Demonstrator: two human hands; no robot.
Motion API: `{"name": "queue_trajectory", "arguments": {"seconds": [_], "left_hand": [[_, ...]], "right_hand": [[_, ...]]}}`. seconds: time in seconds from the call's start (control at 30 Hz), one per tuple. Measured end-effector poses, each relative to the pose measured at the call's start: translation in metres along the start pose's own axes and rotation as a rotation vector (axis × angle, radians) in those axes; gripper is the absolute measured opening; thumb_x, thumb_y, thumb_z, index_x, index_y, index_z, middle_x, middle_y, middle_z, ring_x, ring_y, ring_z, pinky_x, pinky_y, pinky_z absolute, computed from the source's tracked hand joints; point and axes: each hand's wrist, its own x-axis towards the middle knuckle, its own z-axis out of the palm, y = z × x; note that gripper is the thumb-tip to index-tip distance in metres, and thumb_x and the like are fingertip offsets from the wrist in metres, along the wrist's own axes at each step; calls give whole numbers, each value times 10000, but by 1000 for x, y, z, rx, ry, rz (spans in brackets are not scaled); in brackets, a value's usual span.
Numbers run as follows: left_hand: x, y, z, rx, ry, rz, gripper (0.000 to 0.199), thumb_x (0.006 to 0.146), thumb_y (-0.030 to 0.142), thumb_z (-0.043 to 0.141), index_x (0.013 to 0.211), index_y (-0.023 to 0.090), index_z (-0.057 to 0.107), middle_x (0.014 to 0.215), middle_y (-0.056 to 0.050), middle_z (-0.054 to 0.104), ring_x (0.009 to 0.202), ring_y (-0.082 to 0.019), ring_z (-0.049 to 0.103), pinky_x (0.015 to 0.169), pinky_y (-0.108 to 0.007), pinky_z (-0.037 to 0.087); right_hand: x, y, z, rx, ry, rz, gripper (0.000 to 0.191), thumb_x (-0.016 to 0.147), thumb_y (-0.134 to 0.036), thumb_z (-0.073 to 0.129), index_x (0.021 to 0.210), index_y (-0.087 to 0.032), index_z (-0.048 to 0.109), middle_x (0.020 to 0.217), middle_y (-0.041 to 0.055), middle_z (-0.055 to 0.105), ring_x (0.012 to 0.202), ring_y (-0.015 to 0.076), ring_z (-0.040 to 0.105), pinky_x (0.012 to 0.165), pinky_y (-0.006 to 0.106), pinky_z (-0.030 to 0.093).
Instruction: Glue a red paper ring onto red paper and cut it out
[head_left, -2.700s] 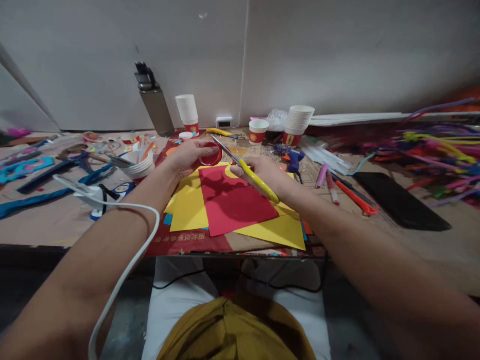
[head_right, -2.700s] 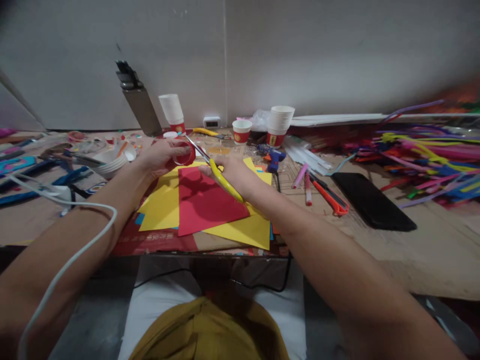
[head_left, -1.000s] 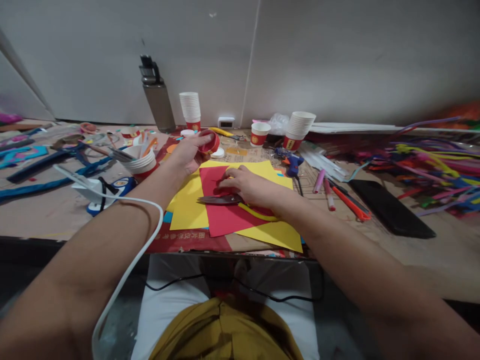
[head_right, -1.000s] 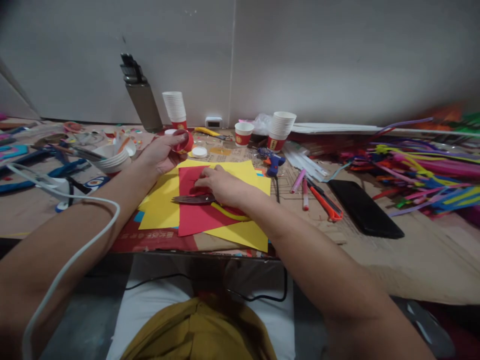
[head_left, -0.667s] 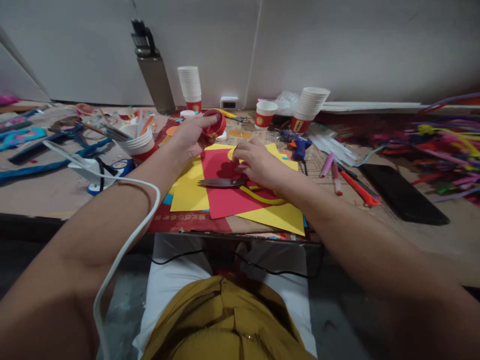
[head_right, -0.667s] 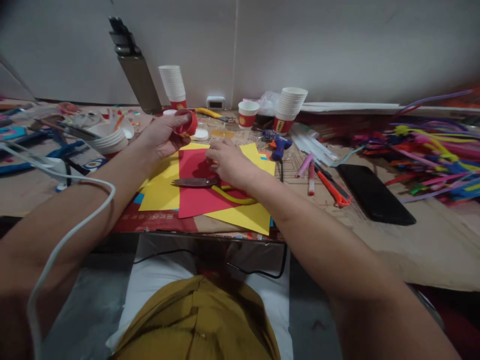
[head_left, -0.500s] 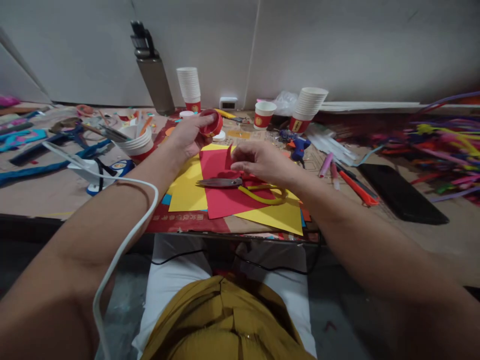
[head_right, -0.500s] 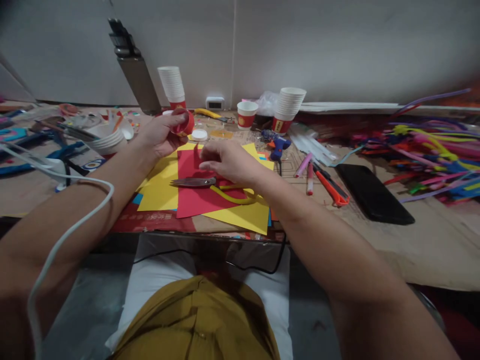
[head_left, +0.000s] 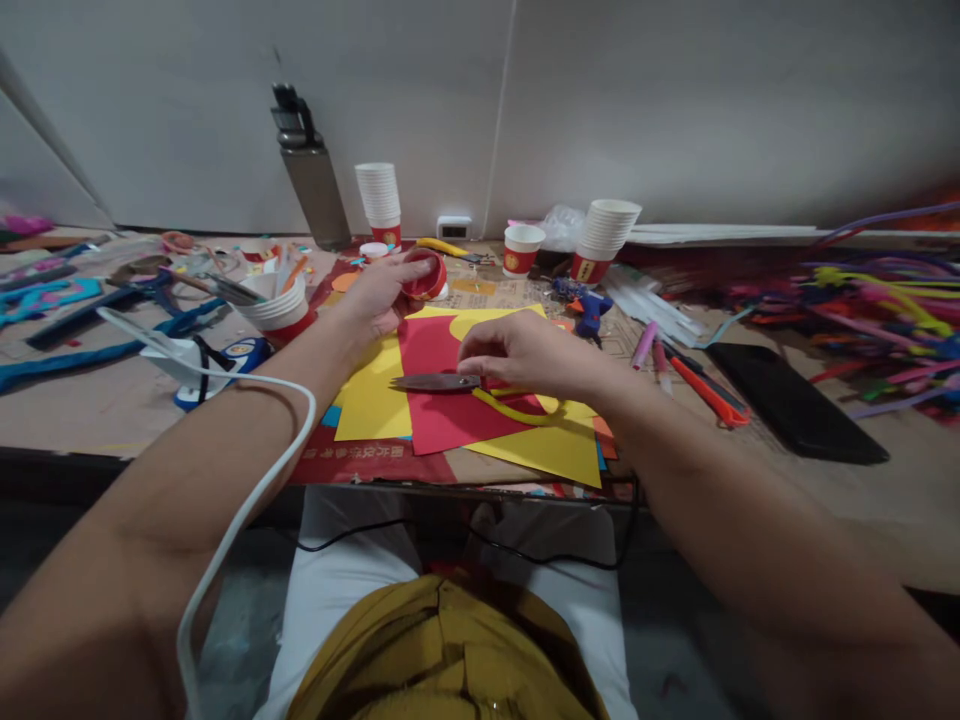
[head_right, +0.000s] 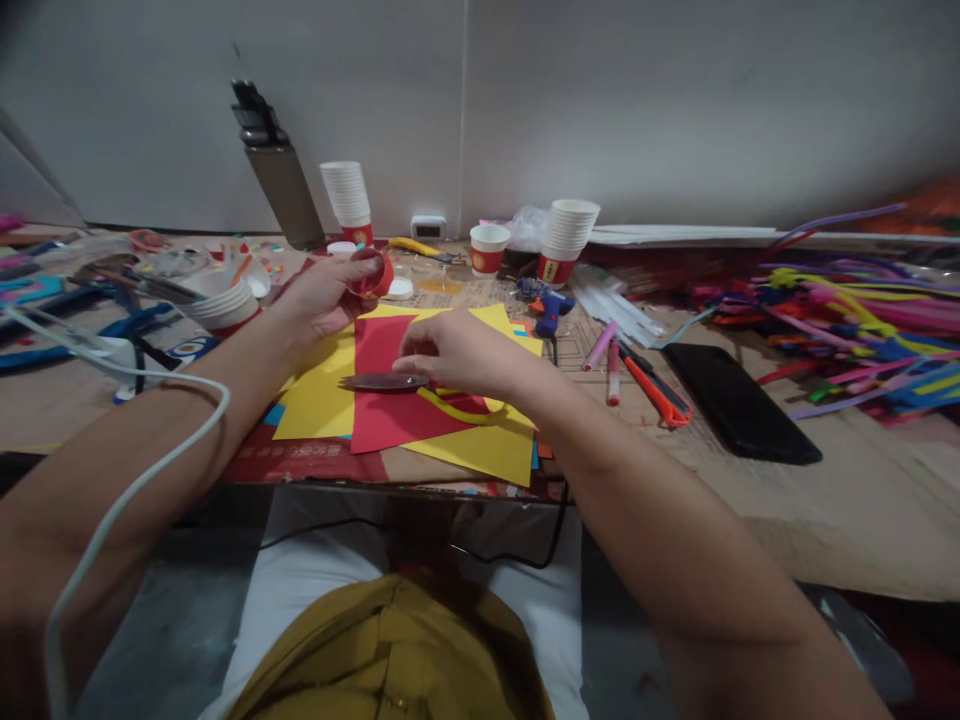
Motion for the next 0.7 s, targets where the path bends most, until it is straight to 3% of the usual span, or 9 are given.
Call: {"name": "queue_trajectory", "arguments": {"seconds": [0.17,0.33,0.43,0.5,0.63,0.7], "left_hand": [[3,-2,-1,2,-8,3,154,689,156,756,803,163,653,714,-2,670,603,-122,620,496,-207,421],[6,-2,-1,-39,2,42,137,721,170,741,810,162,637,703,-4,676,630,-141,645,553,-242,469],[7,-1,-2,-48,23,46,163,721,185,761,809,164,627,677,5,663,592,-124,629,508,-210,442],[7,-1,-3,-56,38,49,179,705,176,779,800,166,628,656,16,653,561,-106,609,485,-192,429],[11,2,-11,-104,67,77,161,691,126,763,774,166,630,643,24,657,551,-92,599,453,-176,411],[14,5,-17,-151,85,107,159,681,117,748,772,169,628,640,27,655,543,-86,590,428,-169,376]], "right_hand": [[-1,7,-12,-270,44,103,202,873,-324,615,965,-187,732,862,55,713,726,162,580,627,277,367],[-7,13,-14,-258,-208,-18,264,779,-250,699,1043,-236,714,1009,55,688,866,200,619,696,282,425],[-11,18,-10,-318,-225,0,427,748,-214,703,1171,-243,659,1132,86,641,934,222,621,722,291,445],[-13,19,-8,-351,-231,23,439,764,-221,666,1201,-242,633,1115,90,643,907,223,623,700,296,446],[-12,14,-7,-348,-245,7,313,731,-218,637,1042,-248,649,901,43,679,745,193,605,620,285,423],[-11,11,-7,-344,-210,30,326,718,-230,646,1044,-245,636,905,48,689,743,198,609,607,284,424]]}}
